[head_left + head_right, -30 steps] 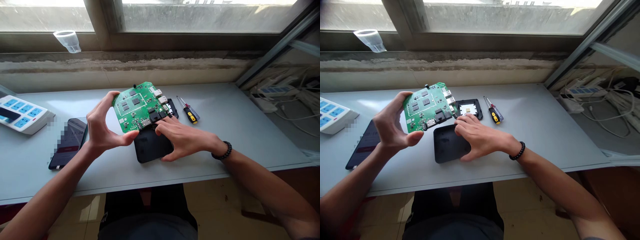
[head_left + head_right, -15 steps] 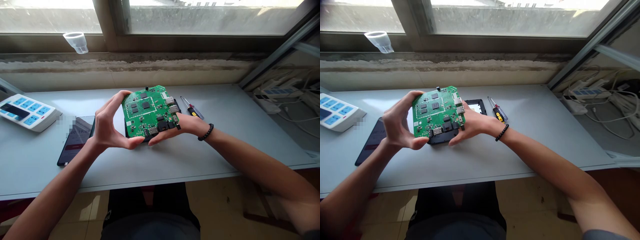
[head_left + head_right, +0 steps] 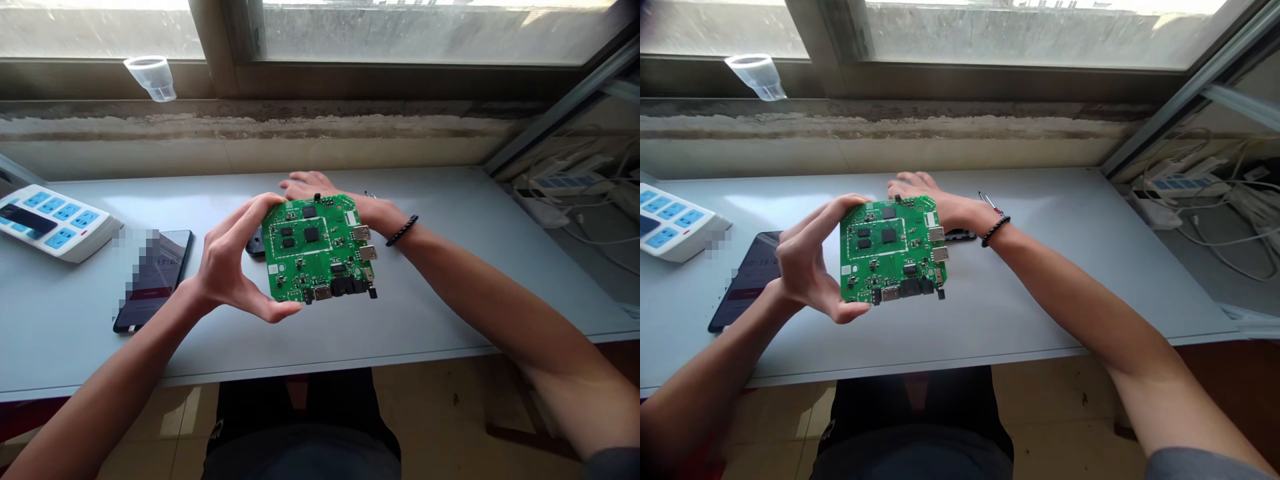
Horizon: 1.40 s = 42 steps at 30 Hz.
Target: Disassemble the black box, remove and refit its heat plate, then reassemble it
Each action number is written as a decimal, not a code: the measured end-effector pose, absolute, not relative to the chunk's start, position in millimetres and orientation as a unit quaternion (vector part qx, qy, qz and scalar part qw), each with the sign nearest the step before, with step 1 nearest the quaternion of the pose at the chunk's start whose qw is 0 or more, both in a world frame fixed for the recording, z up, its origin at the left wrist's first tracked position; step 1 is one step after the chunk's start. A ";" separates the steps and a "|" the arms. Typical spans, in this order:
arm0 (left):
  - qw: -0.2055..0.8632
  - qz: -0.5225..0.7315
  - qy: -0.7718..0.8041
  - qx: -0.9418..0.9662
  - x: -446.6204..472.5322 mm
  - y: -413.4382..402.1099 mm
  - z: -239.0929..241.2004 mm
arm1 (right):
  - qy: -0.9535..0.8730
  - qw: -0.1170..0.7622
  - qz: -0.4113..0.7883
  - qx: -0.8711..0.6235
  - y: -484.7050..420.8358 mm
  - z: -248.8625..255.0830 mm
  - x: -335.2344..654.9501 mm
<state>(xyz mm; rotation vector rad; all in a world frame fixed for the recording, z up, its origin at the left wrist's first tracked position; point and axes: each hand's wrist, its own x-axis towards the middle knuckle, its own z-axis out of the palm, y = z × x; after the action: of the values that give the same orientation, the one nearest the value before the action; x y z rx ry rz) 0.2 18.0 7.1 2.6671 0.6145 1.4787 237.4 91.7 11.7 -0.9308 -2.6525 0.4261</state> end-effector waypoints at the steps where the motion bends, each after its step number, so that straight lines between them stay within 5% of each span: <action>1: 0.012 0.473 0.202 0.858 0.4 17.9 6.3 | -0.919 0.156 0.149 -0.329 92.0 15.9 240.3; 6: 0.004 0.462 0.223 0.858 0.2 18.4 6.5 | -0.817 0.308 0.249 -0.419 69.6 38.0 262.8; 10: 0.016 0.442 0.221 0.869 -2.5 22.3 8.1 | -0.800 0.339 0.316 -0.381 34.2 45.8 278.9; 17: 0.023 0.407 0.232 0.883 -3.7 24.9 8.7 | -0.901 0.182 0.172 -0.355 7.7 41.2 289.5; 36: 0.001 0.335 0.241 0.911 1.1 19.0 1.8 | -0.921 0.183 0.105 -0.327 -9.7 22.3 273.2; 42: 0.070 0.234 0.266 0.933 -9.8 25.5 12.7 | -0.908 0.206 0.128 -0.343 -3.5 22.9 278.4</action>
<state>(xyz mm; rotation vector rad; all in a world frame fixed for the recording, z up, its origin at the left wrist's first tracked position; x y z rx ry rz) -9.8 25.5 12.7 2.8064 0.8002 0.7047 278.4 -3.5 22.9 -0.9547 -2.5298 0.3567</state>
